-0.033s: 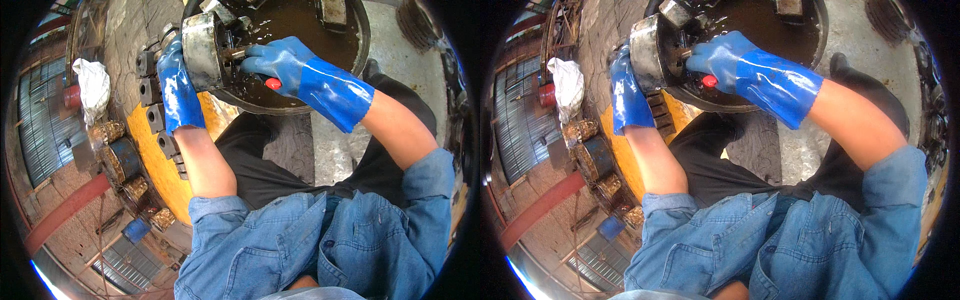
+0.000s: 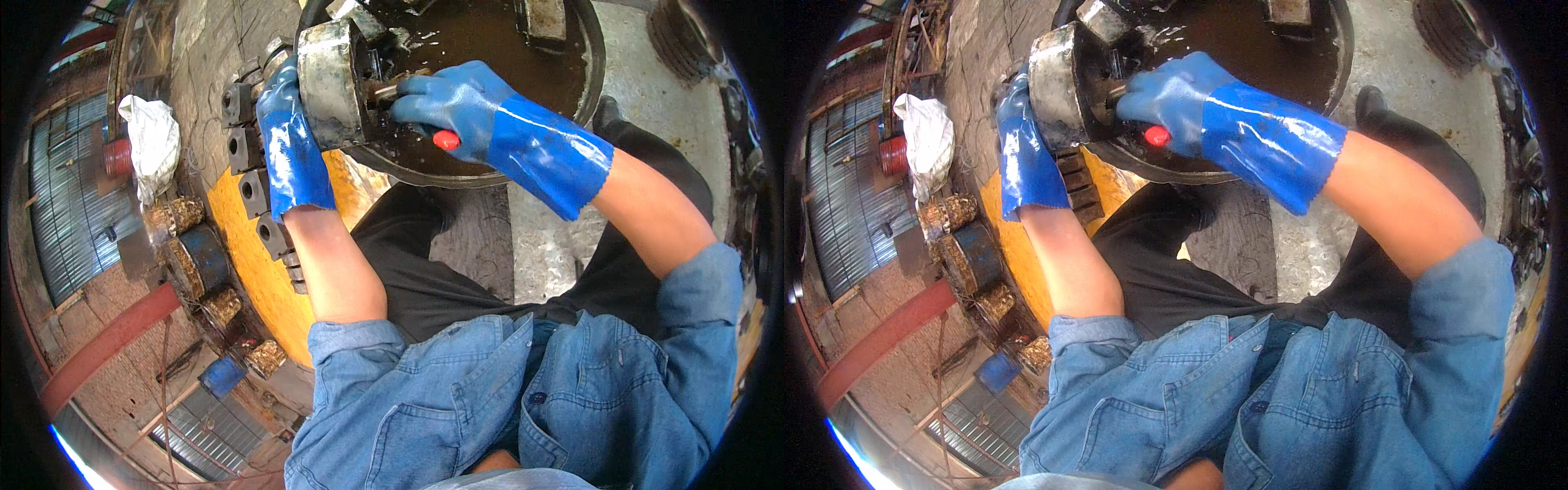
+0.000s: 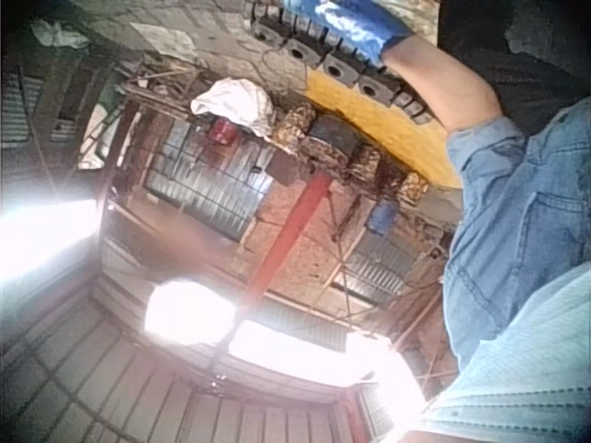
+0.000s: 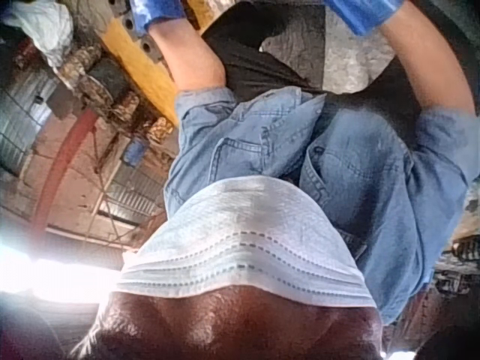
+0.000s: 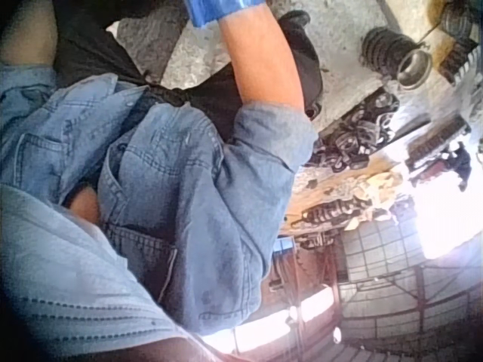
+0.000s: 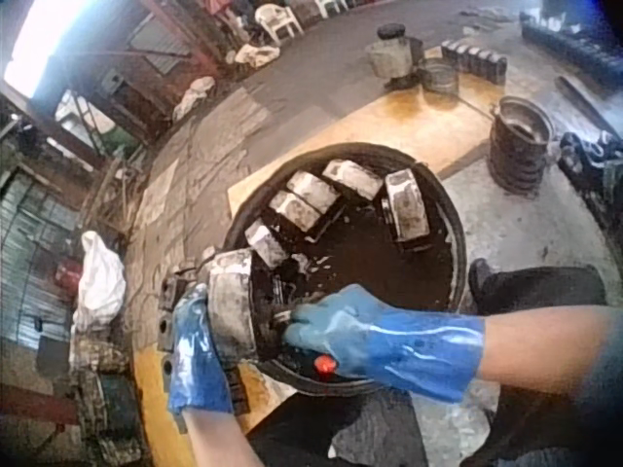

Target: The person cleans metal parts by immersing them in a bucket of liquid and scrubbing them with a brush. The person removes individual metal blocks from the bucket one at a time, scrubs the surfaces and holes with the brush, and places them onto a metal table or back into the bucket.

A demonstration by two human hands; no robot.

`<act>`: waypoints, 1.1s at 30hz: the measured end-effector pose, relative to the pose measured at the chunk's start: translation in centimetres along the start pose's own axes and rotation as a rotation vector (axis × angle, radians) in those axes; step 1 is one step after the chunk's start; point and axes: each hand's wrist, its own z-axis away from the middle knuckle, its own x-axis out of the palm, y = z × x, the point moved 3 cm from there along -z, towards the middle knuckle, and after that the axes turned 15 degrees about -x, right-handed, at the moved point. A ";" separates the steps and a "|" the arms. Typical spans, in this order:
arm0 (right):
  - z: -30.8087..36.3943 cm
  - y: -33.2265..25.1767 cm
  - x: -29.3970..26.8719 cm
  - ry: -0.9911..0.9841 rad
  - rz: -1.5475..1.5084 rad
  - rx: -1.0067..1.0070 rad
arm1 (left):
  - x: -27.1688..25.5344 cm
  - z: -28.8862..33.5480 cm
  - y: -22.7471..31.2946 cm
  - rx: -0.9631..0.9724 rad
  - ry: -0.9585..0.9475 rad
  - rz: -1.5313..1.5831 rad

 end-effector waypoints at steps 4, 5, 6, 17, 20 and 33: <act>-0.2 -0.4 1.1 -0.041 0.000 -0.034 | 0.1 -0.2 0.0 -0.006 -0.002 0.003; -0.3 0.1 1.1 -0.075 0.062 -0.029 | 0.1 -0.2 0.1 -0.008 -0.004 0.004; -0.5 0.6 1.0 -0.073 0.093 -0.022 | 0.1 -0.1 0.1 -0.008 -0.004 0.006; -0.8 2.9 0.9 0.196 -0.055 0.149 | -0.1 -0.1 -0.2 -0.029 0.001 0.003; -1.3 3.1 1.1 0.287 -0.060 0.166 | -0.3 0.0 -0.4 -0.036 0.008 0.003; -2.4 2.3 -0.3 0.095 -0.167 0.409 | -4.0 -8.7 -1.1 -0.440 -0.067 0.072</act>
